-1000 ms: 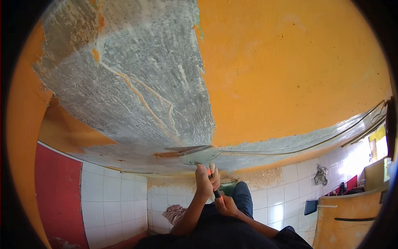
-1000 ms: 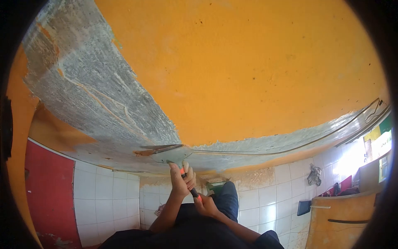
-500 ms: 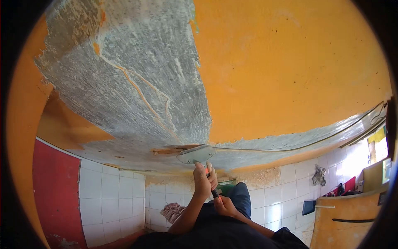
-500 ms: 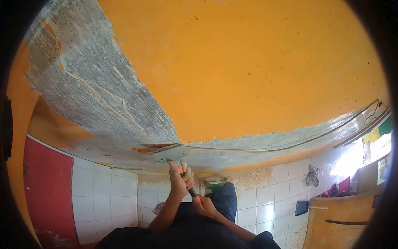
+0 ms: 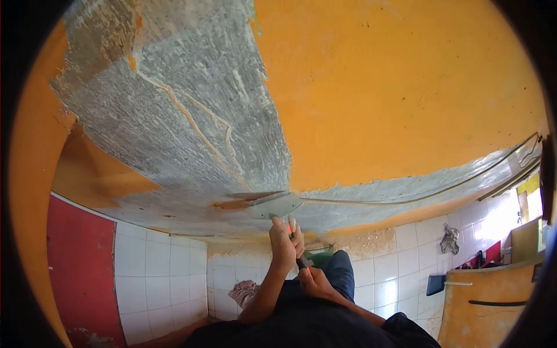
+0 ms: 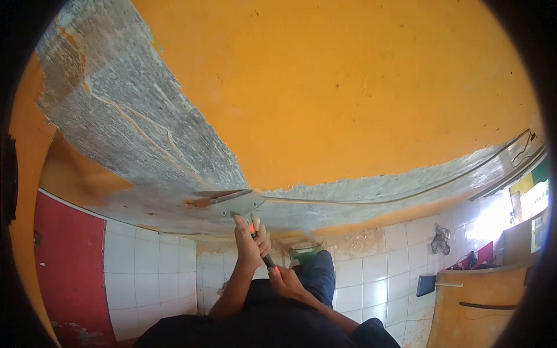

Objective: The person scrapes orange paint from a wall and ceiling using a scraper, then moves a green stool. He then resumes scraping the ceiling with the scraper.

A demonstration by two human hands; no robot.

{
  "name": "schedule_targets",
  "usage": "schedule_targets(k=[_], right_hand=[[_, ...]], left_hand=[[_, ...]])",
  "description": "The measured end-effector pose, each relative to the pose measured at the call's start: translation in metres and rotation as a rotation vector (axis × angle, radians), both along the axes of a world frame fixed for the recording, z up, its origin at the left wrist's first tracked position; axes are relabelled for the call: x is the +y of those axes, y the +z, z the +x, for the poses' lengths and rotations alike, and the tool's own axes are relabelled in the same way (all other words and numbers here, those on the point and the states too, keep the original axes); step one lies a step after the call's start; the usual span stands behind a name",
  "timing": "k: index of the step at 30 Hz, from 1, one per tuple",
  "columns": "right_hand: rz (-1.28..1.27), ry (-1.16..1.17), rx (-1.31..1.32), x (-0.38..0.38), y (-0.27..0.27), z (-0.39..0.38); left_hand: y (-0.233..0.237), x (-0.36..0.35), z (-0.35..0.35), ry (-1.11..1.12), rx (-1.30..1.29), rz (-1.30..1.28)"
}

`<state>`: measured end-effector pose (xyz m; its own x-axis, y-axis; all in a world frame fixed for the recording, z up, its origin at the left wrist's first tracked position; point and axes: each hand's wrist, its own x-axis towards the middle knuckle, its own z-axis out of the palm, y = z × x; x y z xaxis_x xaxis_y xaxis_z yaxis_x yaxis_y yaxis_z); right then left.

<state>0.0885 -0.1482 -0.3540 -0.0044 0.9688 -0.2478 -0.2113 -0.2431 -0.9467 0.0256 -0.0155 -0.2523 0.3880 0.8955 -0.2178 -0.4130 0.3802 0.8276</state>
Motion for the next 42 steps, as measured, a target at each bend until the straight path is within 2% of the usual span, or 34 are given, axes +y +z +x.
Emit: schedule_targets(k=[7,10,11,14,27,29,33,35,39,42], right_hand=[[0.008,0.059,-0.104,0.003,0.02,0.008],[-0.053,0.019,-0.054,-0.002,0.01,0.003],[-0.069,0.017,0.029,-0.004,0.014,0.003],[-0.022,0.066,-0.092,-0.001,0.025,0.009],[-0.067,0.045,-0.094,-0.004,0.018,0.008],[-0.068,0.058,-0.108,-0.002,0.034,0.009],[-0.039,0.045,-0.087,0.0,0.016,0.007],[-0.022,0.066,-0.097,-0.001,0.033,0.008],[-0.046,0.058,-0.07,0.001,0.024,0.005],[-0.032,0.068,-0.08,-0.003,0.031,0.004]], left_hand=[[0.019,0.0,0.001,-0.004,-0.033,-0.012],[0.006,-0.002,0.002,0.021,-0.004,-0.094],[0.006,-0.003,0.002,0.015,-0.006,-0.042],[0.026,-0.001,0.003,-0.005,-0.07,-0.046],[0.005,-0.002,0.002,0.007,-0.056,-0.059],[0.015,-0.001,0.0,-0.017,-0.09,-0.073],[0.008,0.0,0.002,0.021,-0.025,-0.052],[0.026,-0.001,0.0,-0.018,-0.068,-0.043],[0.019,0.001,0.0,-0.004,-0.037,-0.047],[0.03,-0.002,-0.001,-0.008,-0.066,-0.053]])
